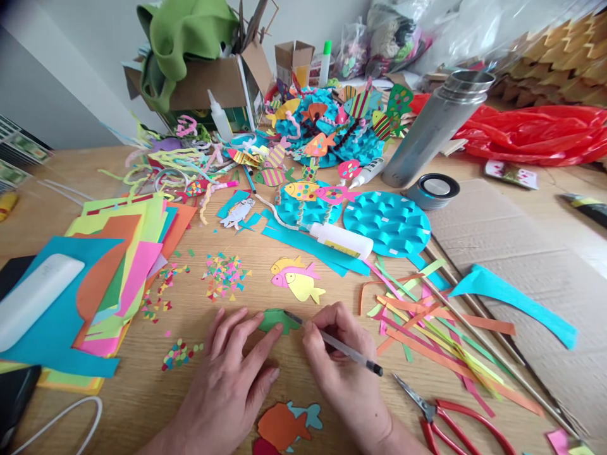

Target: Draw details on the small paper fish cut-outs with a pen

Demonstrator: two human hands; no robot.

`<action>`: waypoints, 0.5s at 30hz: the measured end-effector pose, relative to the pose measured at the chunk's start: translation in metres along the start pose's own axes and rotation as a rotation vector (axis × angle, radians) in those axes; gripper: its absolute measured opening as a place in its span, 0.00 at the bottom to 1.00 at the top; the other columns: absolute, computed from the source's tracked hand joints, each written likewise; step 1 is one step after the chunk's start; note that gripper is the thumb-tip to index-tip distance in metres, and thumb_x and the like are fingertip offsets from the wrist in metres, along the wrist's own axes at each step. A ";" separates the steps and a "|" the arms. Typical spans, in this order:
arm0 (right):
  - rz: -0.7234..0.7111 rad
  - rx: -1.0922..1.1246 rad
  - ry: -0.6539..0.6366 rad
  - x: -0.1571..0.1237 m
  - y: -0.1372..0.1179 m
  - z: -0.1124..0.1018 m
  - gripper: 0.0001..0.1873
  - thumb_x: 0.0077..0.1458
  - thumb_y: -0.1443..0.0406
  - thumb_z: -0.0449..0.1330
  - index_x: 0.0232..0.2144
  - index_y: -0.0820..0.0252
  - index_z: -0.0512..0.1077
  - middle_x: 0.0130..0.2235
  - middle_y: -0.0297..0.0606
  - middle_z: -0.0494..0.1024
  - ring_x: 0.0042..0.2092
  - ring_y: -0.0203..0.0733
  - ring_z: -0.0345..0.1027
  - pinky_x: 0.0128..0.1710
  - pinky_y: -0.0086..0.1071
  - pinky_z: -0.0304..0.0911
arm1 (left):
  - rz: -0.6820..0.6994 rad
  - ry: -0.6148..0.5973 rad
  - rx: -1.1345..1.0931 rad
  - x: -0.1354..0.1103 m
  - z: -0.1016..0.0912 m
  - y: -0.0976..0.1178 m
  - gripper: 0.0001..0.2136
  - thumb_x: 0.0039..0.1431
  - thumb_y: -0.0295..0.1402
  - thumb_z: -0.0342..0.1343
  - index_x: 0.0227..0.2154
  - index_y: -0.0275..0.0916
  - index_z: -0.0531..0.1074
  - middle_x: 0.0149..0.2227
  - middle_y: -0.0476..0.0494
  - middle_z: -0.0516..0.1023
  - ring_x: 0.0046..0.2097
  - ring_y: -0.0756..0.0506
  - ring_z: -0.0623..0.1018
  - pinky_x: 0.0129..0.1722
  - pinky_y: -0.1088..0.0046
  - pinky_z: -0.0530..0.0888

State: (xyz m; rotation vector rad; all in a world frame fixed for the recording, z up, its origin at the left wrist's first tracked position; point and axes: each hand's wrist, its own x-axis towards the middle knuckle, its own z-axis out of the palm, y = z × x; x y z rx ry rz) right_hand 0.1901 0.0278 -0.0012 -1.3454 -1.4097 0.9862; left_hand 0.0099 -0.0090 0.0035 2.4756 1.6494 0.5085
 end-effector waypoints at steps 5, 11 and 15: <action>0.005 -0.005 -0.003 0.001 -0.001 0.001 0.11 0.59 0.66 0.58 0.24 0.56 0.64 0.21 0.30 0.68 0.22 0.34 0.60 0.19 0.26 0.56 | 0.000 -0.005 0.003 0.000 0.000 0.000 0.16 0.67 0.38 0.49 0.55 0.45 0.69 0.53 0.41 0.70 0.58 0.36 0.64 0.59 0.43 0.61; 0.004 -0.007 0.032 0.001 0.000 0.001 0.11 0.58 0.67 0.57 0.24 0.56 0.64 0.21 0.30 0.68 0.21 0.34 0.60 0.19 0.27 0.56 | -0.004 -0.007 0.004 0.000 0.000 0.000 0.16 0.67 0.38 0.49 0.55 0.46 0.70 0.53 0.41 0.70 0.58 0.35 0.64 0.58 0.43 0.61; 0.012 -0.003 -0.002 0.000 0.001 0.000 0.11 0.59 0.67 0.57 0.24 0.56 0.64 0.21 0.30 0.68 0.22 0.35 0.61 0.19 0.27 0.56 | 0.000 -0.004 0.013 0.000 0.000 0.000 0.16 0.67 0.38 0.49 0.55 0.46 0.70 0.52 0.41 0.70 0.58 0.35 0.65 0.59 0.43 0.61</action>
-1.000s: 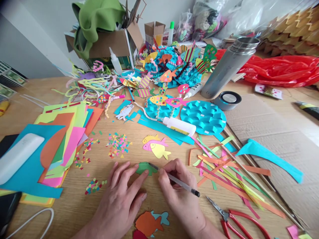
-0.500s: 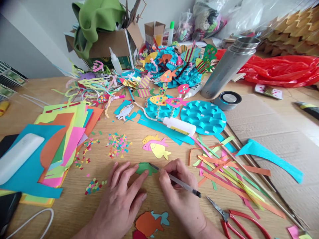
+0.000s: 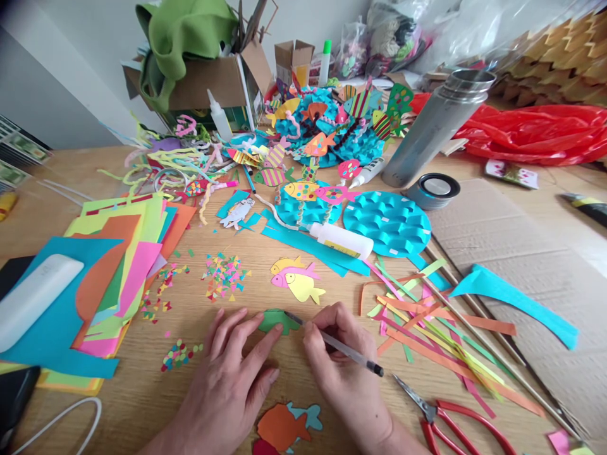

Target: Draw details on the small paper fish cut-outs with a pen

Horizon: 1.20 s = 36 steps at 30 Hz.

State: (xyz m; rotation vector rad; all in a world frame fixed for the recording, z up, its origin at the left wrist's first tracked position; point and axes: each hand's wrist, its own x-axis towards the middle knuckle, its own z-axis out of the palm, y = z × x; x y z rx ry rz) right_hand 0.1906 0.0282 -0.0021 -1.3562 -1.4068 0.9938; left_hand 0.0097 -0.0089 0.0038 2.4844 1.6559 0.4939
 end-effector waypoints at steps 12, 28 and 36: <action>-0.107 0.095 0.084 -0.003 -0.001 -0.001 0.08 0.59 0.68 0.59 0.28 0.56 0.65 0.25 0.32 0.68 0.24 0.35 0.60 0.22 0.28 0.57 | -0.042 -0.032 -0.042 -0.001 0.000 0.001 0.17 0.65 0.36 0.51 0.56 0.48 0.68 0.54 0.42 0.67 0.59 0.36 0.63 0.61 0.43 0.59; -0.066 0.182 0.059 0.010 -0.007 0.006 0.08 0.51 0.60 0.64 0.28 0.58 0.71 0.26 0.34 0.73 0.26 0.37 0.66 0.25 0.29 0.64 | -0.007 -0.062 0.080 -0.006 -0.005 0.009 0.19 0.64 0.38 0.54 0.57 0.44 0.66 0.55 0.42 0.69 0.58 0.36 0.64 0.62 0.43 0.56; -0.007 0.266 0.021 0.010 -0.008 0.008 0.14 0.53 0.54 0.63 0.26 0.58 0.68 0.21 0.33 0.72 0.21 0.37 0.64 0.21 0.30 0.61 | 0.027 0.004 0.110 -0.008 -0.004 0.010 0.18 0.63 0.38 0.57 0.55 0.43 0.69 0.53 0.39 0.69 0.58 0.37 0.65 0.62 0.43 0.56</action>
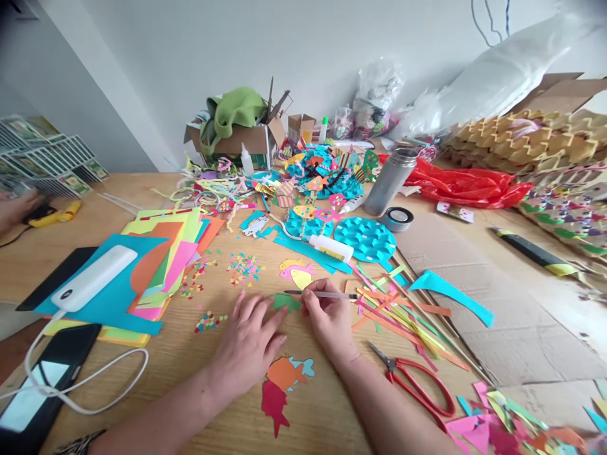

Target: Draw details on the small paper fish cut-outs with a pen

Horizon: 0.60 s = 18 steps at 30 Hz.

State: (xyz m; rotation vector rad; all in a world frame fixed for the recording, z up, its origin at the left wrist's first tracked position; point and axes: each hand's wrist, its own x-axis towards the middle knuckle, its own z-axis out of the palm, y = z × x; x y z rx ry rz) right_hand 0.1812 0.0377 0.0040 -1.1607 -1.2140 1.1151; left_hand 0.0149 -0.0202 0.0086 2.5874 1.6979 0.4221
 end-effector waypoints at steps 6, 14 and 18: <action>0.006 -0.018 -0.047 0.001 0.000 0.002 0.13 0.50 0.56 0.64 0.25 0.58 0.68 0.21 0.32 0.71 0.21 0.37 0.64 0.21 0.30 0.61 | 0.028 0.033 -0.013 -0.001 0.004 0.000 0.17 0.62 0.37 0.57 0.53 0.41 0.70 0.54 0.37 0.69 0.57 0.37 0.66 0.62 0.45 0.56; 0.143 0.007 -0.150 0.003 0.006 0.001 0.13 0.51 0.57 0.62 0.25 0.59 0.67 0.17 0.27 0.66 0.15 0.33 0.58 0.14 0.26 0.53 | 0.054 0.027 -0.030 -0.001 0.005 -0.001 0.17 0.63 0.37 0.57 0.53 0.42 0.70 0.56 0.36 0.67 0.58 0.37 0.65 0.62 0.45 0.57; 0.152 0.033 -0.163 0.001 0.006 0.002 0.13 0.52 0.57 0.63 0.26 0.57 0.65 0.18 0.27 0.67 0.16 0.34 0.60 0.13 0.26 0.55 | 0.054 0.009 -0.032 -0.002 0.002 0.000 0.17 0.63 0.37 0.56 0.54 0.42 0.70 0.56 0.36 0.66 0.59 0.37 0.64 0.62 0.45 0.57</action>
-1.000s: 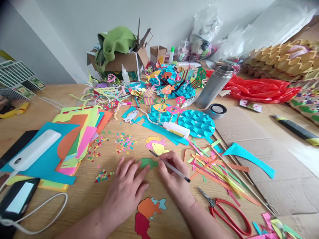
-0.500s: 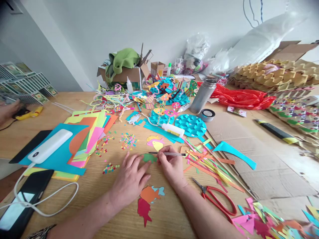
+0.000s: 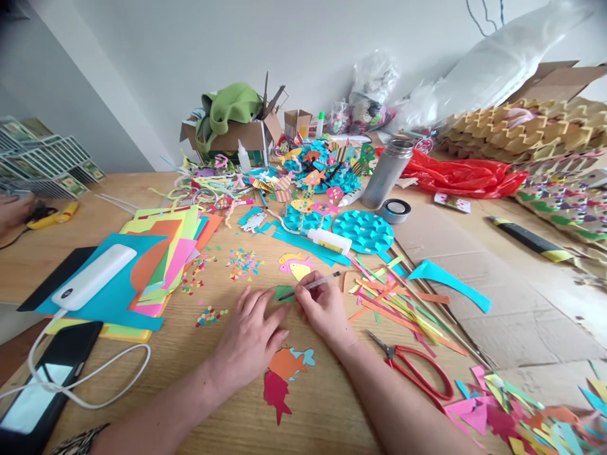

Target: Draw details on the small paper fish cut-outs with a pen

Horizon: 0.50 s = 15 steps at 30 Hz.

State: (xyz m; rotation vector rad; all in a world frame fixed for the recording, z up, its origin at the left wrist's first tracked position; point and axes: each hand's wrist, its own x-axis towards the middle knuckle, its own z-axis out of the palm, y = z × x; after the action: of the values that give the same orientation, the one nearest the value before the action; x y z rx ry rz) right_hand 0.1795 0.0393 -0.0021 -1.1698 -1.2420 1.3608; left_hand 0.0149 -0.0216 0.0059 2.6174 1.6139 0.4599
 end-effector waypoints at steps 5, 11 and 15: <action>0.001 -0.015 0.044 0.000 0.001 0.000 0.15 0.54 0.56 0.62 0.27 0.57 0.63 0.18 0.28 0.69 0.16 0.33 0.60 0.13 0.25 0.55 | -0.015 -0.052 0.010 -0.001 0.000 0.000 0.18 0.64 0.39 0.55 0.55 0.42 0.68 0.58 0.36 0.65 0.61 0.37 0.62 0.63 0.47 0.55; -0.075 -0.093 0.098 0.001 0.002 -0.001 0.16 0.55 0.54 0.61 0.26 0.57 0.64 0.18 0.28 0.67 0.15 0.31 0.56 0.13 0.25 0.50 | -0.025 -0.089 0.021 -0.001 0.002 0.001 0.23 0.65 0.43 0.53 0.61 0.44 0.62 0.58 0.35 0.63 0.61 0.35 0.61 0.62 0.46 0.55; -0.103 -0.113 0.118 -0.001 0.002 -0.001 0.15 0.55 0.55 0.61 0.26 0.58 0.64 0.20 0.29 0.66 0.16 0.31 0.56 0.13 0.25 0.51 | -0.037 -0.086 0.010 0.001 0.001 0.001 0.24 0.64 0.44 0.54 0.61 0.46 0.62 0.57 0.36 0.63 0.60 0.34 0.61 0.61 0.45 0.57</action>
State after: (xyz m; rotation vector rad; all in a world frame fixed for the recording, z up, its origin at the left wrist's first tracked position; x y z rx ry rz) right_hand 0.1806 0.0382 -0.0038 -1.2287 -1.2891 1.1424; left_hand 0.0164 -0.0213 0.0049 2.5715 1.6390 0.3331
